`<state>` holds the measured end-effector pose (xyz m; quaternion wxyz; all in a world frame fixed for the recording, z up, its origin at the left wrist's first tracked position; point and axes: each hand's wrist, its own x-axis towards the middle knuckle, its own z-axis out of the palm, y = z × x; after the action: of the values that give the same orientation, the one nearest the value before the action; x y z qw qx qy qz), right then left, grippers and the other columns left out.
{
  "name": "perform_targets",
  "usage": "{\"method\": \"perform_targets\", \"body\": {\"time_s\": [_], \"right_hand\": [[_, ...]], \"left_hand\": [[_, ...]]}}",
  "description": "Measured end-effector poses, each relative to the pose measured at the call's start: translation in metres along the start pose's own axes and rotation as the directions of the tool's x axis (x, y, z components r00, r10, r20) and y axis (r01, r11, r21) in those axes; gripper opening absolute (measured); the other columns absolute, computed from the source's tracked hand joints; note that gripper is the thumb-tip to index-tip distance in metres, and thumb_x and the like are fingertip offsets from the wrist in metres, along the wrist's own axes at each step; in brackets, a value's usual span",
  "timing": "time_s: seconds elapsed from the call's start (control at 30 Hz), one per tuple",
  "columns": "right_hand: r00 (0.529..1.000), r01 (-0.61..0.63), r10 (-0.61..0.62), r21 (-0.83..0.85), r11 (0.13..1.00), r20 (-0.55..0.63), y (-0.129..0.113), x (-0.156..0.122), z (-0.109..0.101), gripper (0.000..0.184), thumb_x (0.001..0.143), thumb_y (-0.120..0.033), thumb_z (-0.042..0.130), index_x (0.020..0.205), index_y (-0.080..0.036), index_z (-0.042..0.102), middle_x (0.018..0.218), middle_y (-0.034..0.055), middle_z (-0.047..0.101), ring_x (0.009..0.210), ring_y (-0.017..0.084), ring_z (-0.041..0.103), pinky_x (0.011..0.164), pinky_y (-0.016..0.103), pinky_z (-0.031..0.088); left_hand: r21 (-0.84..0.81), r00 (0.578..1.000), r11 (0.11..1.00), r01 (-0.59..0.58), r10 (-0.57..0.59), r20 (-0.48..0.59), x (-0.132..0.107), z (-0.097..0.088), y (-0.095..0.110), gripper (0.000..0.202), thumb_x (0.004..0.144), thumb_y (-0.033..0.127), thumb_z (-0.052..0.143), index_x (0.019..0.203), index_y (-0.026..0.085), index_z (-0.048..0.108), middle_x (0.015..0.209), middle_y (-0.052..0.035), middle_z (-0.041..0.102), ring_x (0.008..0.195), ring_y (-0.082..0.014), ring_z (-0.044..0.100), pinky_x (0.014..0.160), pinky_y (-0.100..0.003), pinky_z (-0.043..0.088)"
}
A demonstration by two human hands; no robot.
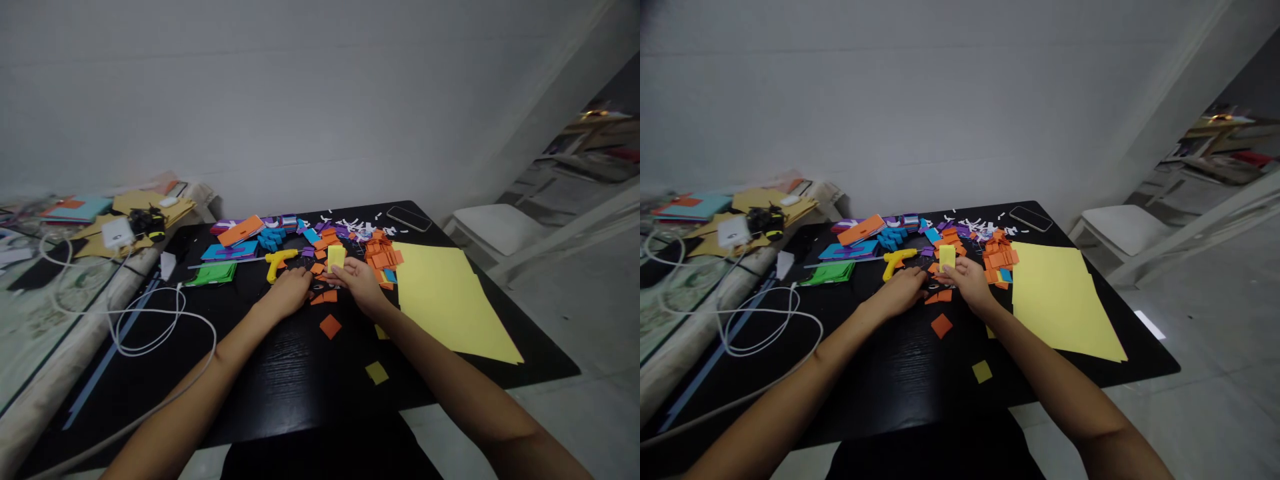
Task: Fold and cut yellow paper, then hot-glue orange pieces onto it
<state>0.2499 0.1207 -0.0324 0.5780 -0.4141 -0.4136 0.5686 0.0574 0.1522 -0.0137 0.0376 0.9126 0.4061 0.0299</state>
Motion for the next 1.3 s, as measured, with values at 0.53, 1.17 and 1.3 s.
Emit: {"method": "perform_targets", "body": {"time_s": [0.53,1.17,1.3], "right_hand": [[0.986,0.124,-0.106,-0.146,0.982,0.125,-0.008,-0.011,0.004,0.037,0.078,-0.047,0.08,0.077,-0.019,0.056,0.09,0.0062,0.076,0.093,0.022,0.076,0.084,0.038,0.063],[0.98,0.089,-0.062,-0.133,0.987,0.191,-0.007,-0.011,0.007,0.033,0.078,-0.045,0.079,0.09,-0.018,0.065,0.087,0.0053,0.077,0.083,0.022,0.076,0.08,0.037,0.064],[0.972,0.127,-0.09,-0.162,0.979,0.219,-0.004,-0.015,0.009,0.029,0.081,-0.045,0.076,0.091,-0.02,0.066,0.086,0.0039,0.076,0.082,0.021,0.075,0.081,0.037,0.063]], "left_hand": [[-0.547,0.864,0.798,0.254,-0.441,-0.242,-0.08,-0.018,-0.047,0.038,0.082,0.055,0.07,0.089,0.019,0.059,0.075,0.0029,0.057,0.065,-0.0135,0.052,0.06,-0.023,0.037],[-0.243,0.965,0.969,0.036,-0.097,-0.243,-0.09,-0.007,-0.043,0.032,0.091,0.048,0.061,0.082,0.018,0.055,0.076,-0.0014,0.057,0.07,-0.0182,0.054,0.069,-0.03,0.036],[-0.231,0.967,0.973,0.019,-0.077,-0.243,-0.092,-0.004,-0.044,0.023,0.091,0.04,0.06,0.086,0.018,0.056,0.08,-0.0023,0.059,0.073,-0.019,0.054,0.071,-0.031,0.037]]}}
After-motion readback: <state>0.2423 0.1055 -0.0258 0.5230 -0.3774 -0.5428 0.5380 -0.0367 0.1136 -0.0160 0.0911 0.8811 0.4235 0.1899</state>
